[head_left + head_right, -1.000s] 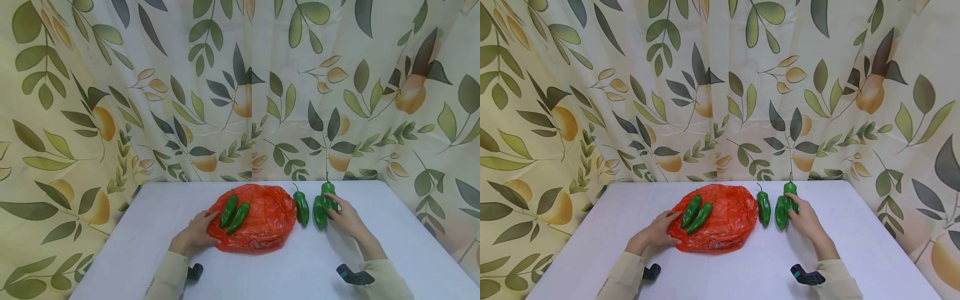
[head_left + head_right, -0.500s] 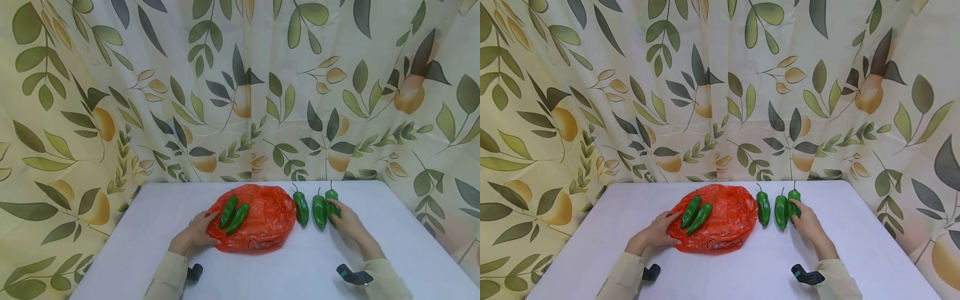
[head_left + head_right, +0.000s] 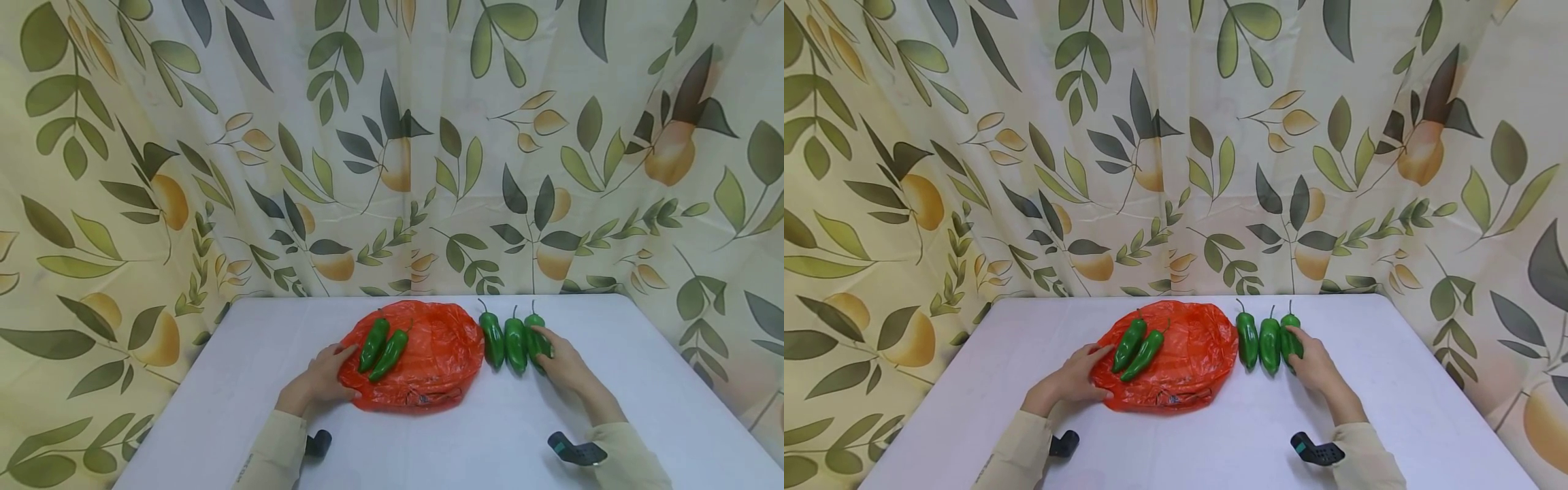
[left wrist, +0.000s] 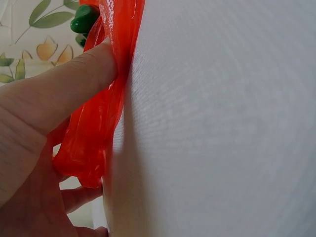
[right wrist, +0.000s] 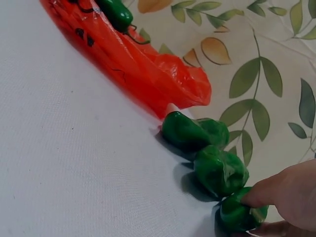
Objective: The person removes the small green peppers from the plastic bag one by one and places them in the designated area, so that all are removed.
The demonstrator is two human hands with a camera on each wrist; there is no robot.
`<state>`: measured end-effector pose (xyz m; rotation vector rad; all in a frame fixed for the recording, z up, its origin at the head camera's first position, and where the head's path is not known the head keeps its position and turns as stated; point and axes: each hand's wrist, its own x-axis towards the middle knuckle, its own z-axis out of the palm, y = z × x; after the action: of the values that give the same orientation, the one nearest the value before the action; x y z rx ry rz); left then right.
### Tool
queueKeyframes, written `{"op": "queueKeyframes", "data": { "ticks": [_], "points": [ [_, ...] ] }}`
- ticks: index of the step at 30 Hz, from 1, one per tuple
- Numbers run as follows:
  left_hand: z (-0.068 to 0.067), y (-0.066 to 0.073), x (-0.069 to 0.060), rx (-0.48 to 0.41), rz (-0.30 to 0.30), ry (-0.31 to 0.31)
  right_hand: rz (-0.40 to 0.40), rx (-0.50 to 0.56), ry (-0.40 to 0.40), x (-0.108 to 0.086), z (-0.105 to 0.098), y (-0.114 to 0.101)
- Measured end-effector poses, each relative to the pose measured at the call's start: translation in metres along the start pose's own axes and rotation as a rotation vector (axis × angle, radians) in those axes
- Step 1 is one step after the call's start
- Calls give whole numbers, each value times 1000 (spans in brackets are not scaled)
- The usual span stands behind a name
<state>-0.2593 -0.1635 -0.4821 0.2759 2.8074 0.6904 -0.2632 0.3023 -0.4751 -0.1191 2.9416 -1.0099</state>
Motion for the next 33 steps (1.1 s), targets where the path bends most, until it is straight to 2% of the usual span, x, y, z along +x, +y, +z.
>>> {"op": "queueKeyframes", "data": {
  "ticks": [13,21,33],
  "points": [
    [1,-2,0,6,-13,-3,36,25,-37,-1,2,-10],
    [-1,-3,1,7,-11,-9,4,15,-15,-1,3,-8],
    [-1,-1,0,-9,3,-12,49,8,-28,-2,-4,-9]
  ]
}}
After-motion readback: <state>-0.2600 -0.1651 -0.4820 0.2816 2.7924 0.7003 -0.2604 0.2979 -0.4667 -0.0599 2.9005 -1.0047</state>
